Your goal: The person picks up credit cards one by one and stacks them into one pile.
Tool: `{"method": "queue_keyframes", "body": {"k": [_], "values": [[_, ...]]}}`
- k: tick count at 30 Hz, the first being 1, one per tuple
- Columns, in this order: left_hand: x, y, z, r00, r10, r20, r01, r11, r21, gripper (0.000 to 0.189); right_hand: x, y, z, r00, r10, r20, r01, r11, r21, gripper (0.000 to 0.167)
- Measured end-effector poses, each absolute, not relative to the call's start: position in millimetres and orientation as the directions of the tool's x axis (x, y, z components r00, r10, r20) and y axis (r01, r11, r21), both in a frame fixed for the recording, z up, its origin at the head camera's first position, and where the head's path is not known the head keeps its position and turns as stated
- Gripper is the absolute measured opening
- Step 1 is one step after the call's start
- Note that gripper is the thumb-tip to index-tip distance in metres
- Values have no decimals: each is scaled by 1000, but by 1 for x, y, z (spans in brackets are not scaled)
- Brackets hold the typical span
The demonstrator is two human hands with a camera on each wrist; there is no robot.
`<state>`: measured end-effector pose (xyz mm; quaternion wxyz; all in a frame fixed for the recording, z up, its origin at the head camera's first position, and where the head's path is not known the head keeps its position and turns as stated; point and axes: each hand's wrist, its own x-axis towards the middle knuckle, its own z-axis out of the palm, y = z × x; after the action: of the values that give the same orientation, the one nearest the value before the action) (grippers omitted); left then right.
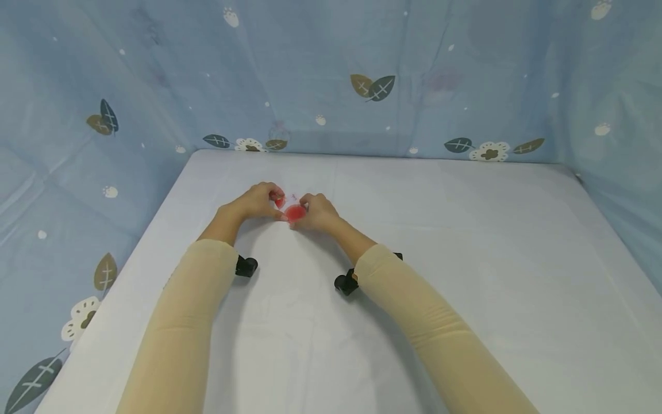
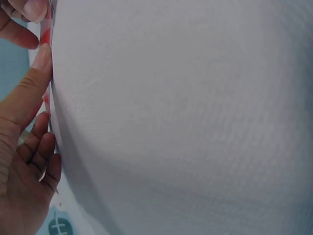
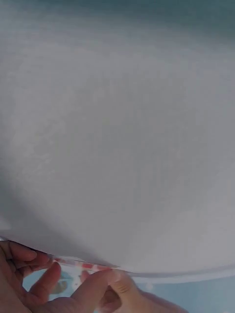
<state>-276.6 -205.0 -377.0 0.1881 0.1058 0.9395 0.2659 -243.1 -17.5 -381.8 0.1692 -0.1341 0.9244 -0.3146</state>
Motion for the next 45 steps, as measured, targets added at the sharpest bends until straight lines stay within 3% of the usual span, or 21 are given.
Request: {"method": "queue_keyframes", "body": {"k": [6,16,23,37,45], "values": [[-276,-205,-379,-908,308,-284,124,844,521,63,-239,-22,-379,-922,-320,-219,-140,801,-581,69],[-274,-204,-380,-895,361,-262,176,826,535,65,-234,-26,-376,-948,-198,-250,-42,855,-517,58],[-275,-203,-375,-843,462,-275,265,802,536,62,-237,-18,-372,-923,-257,-286,-59,829,-557,58],[-273,-209,-373,-839,425,-339,176,802,570,52,-243,-11,-377,-892,-345,-292,-82,759,-646,56],[-267,-213,-374,-857,400,-324,156,802,577,58,-241,-10,-377,-897,-351,-269,-127,786,-605,57]]}}
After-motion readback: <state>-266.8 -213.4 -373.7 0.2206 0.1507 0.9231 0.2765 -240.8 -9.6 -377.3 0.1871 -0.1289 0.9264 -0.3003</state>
